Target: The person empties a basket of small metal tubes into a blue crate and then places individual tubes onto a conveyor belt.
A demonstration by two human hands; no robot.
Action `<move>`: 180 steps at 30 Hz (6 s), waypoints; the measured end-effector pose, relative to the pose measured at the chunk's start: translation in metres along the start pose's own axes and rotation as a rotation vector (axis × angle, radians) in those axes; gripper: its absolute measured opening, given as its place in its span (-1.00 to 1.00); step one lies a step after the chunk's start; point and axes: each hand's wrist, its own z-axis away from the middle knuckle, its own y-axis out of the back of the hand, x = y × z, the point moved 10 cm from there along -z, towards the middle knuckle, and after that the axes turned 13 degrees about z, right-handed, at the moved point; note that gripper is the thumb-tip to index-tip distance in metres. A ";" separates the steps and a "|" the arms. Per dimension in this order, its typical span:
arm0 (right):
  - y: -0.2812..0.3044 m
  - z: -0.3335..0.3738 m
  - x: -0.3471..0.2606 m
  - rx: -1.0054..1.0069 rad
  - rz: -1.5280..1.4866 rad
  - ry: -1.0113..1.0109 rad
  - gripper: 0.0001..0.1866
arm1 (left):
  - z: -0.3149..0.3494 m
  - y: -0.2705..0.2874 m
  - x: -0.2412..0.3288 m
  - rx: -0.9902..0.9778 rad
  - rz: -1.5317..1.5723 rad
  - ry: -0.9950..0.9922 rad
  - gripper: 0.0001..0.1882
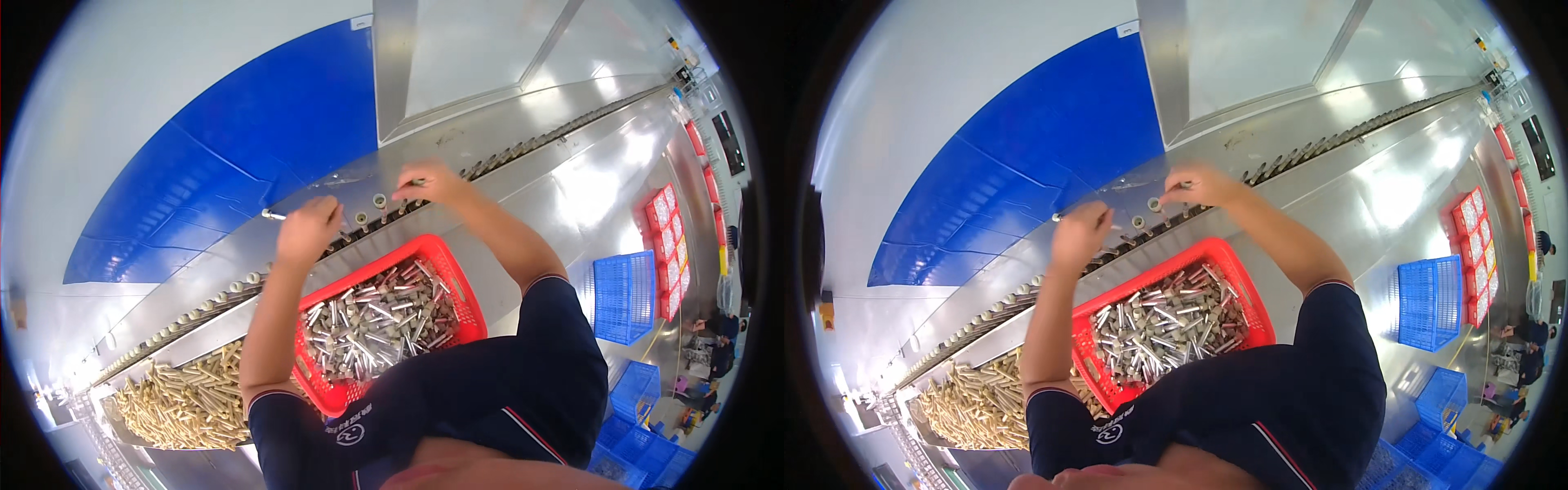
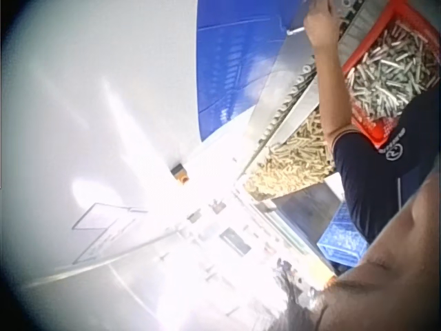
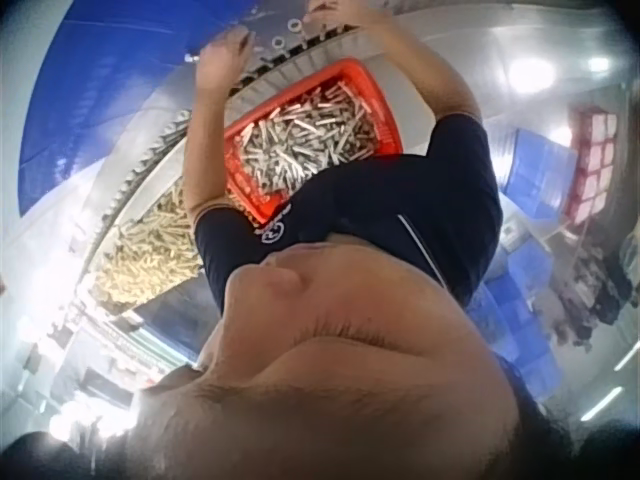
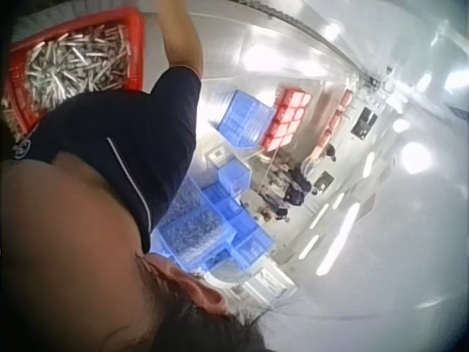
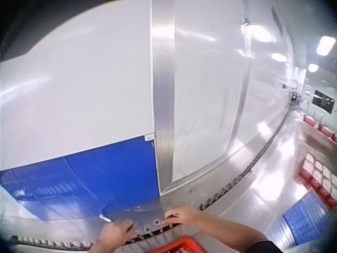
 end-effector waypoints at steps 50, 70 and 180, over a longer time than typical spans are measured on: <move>-0.103 -0.031 -0.004 -0.312 0.736 0.233 -0.64 | 0.032 -0.059 -0.044 -0.178 -0.334 0.058 -0.63; -0.157 -0.066 -0.062 -0.293 0.610 0.283 -0.74 | 0.080 -0.019 -0.067 -0.049 -0.349 -0.100 -0.76; -0.283 -0.108 -0.172 -0.203 0.686 0.344 -0.39 | 0.188 0.092 -0.131 -0.022 -0.392 -0.057 -0.46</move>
